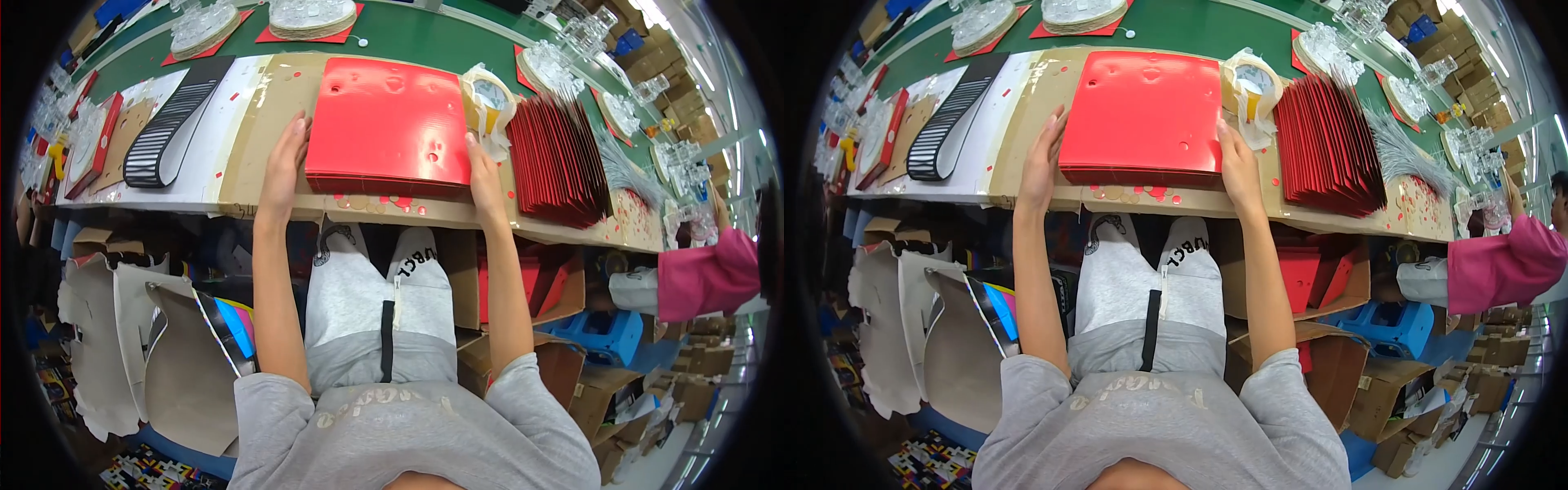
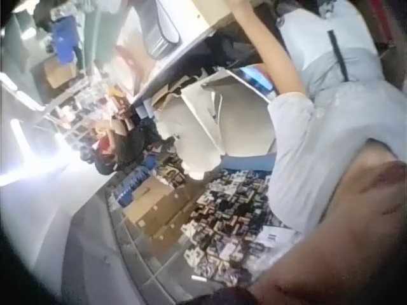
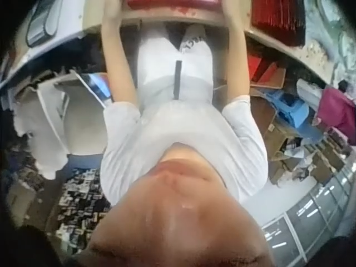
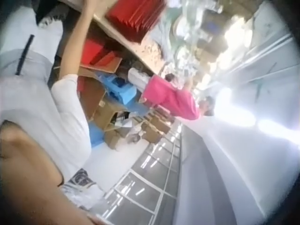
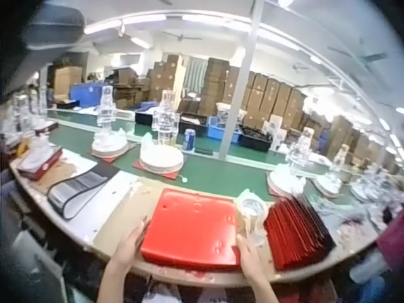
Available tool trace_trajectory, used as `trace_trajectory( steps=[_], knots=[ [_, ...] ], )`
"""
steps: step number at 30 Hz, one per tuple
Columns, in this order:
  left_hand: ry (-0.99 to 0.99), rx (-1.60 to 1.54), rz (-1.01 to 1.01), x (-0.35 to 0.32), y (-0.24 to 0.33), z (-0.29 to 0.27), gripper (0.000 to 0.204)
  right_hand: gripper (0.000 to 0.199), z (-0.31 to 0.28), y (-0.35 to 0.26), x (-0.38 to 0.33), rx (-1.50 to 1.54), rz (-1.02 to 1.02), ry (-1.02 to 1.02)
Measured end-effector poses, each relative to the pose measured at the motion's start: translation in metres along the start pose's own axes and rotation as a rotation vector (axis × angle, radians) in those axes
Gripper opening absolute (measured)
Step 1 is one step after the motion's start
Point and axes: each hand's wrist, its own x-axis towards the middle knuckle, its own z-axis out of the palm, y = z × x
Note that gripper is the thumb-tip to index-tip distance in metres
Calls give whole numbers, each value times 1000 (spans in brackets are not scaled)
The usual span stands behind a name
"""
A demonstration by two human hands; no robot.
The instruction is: Assembling red ring binders by inserting dividers and organizing them at a factory workstation.
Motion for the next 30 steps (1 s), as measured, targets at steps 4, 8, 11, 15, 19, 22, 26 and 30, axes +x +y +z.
trace_trajectory(
  steps=[4,8,11,15,19,22,26,30],
  knots=[
    [371,67,254,-31,-15,16,44,51,-10,15,-16,141,-73,160],
    [654,356,565,-122,-66,-10,22,30,-14,34,-103,-316,-406,475],
    [421,682,59,-177,-160,-48,20,26,-27,106,-168,-586,-163,254],
    [310,1214,-717,-242,-315,-167,27,33,-34,280,-227,-331,898,52],
    [314,1079,-756,-202,-358,-119,27,33,-71,286,-165,-433,861,67],
    [339,1032,-775,-159,-371,-122,28,33,-52,307,-124,-451,848,53],
    [420,1012,-804,-91,-381,-150,29,34,-6,334,-55,-437,834,-16],
    [449,1020,-838,-45,-359,-174,29,34,30,354,-21,-407,863,-46]
  ],
)
